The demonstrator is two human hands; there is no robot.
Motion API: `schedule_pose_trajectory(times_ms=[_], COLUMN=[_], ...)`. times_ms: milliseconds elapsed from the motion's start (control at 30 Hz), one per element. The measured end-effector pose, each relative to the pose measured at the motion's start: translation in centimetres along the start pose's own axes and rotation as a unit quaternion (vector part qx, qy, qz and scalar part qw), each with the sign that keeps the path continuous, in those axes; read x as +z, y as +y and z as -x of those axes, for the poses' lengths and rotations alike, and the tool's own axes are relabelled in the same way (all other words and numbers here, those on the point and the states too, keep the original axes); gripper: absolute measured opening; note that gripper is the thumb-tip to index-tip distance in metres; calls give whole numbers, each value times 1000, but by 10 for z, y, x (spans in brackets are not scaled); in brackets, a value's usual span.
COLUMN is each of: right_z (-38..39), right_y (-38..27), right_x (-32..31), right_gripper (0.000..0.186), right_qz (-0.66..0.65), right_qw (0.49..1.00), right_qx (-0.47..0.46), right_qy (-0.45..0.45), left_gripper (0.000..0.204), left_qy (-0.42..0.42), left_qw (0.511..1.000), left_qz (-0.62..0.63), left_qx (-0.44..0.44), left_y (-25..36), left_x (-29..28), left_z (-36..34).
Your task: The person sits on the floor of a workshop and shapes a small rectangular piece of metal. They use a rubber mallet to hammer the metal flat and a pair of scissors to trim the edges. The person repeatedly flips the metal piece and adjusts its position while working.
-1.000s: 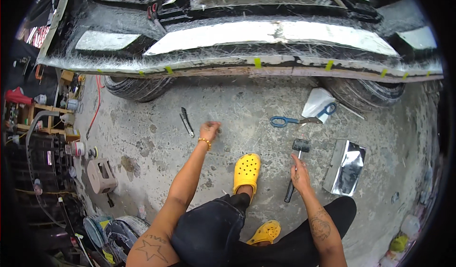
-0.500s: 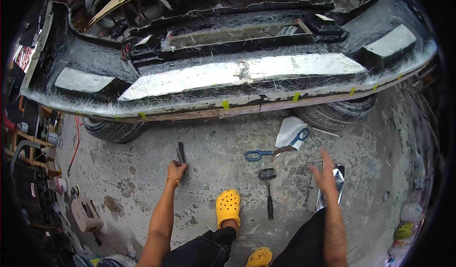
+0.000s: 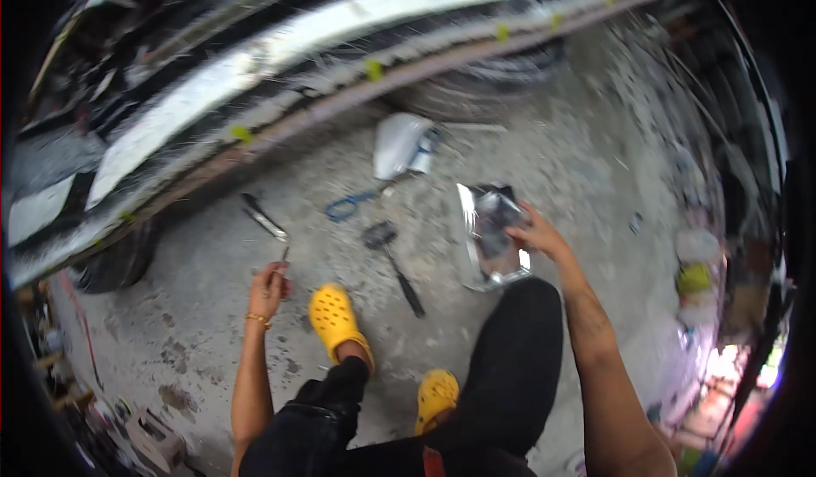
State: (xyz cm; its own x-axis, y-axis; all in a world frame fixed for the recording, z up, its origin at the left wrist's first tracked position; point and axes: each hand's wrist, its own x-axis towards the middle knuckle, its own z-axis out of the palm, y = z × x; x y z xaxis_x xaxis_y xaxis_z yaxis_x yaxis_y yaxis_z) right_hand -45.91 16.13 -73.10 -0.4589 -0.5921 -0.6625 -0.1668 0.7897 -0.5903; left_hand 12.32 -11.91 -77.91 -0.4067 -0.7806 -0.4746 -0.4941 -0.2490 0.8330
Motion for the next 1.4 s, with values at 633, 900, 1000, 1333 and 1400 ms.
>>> schedule_pose_trajectory(times_ms=[633, 900, 1000, 1333, 1400], right_z=[103, 84, 90, 78, 64], right_y=[-173, -137, -141, -141, -141], right_x=[169, 106, 88, 89, 95], right_gripper=[25, 16, 18, 18, 16], right_qz=[241, -26, -77, -75, -23], right_qw=[881, 955, 967, 980, 978], right_qx=[-402, -286, -221, -158, -191], right_qy=[-61, 72, 102, 89, 80], left_gripper=[36, 62, 79, 43, 38], left_qy=[-271, -204, -214, -49, -61], left_qw=[906, 960, 943, 975, 992], left_qz=[-143, -191, -243, -199, -90], left_qx=[291, -25, -81, 88, 65], left_y=[186, 122, 68, -1, 2], left_x=[144, 144, 165, 169, 152], left_z=[16, -50, -51, -49, -40])
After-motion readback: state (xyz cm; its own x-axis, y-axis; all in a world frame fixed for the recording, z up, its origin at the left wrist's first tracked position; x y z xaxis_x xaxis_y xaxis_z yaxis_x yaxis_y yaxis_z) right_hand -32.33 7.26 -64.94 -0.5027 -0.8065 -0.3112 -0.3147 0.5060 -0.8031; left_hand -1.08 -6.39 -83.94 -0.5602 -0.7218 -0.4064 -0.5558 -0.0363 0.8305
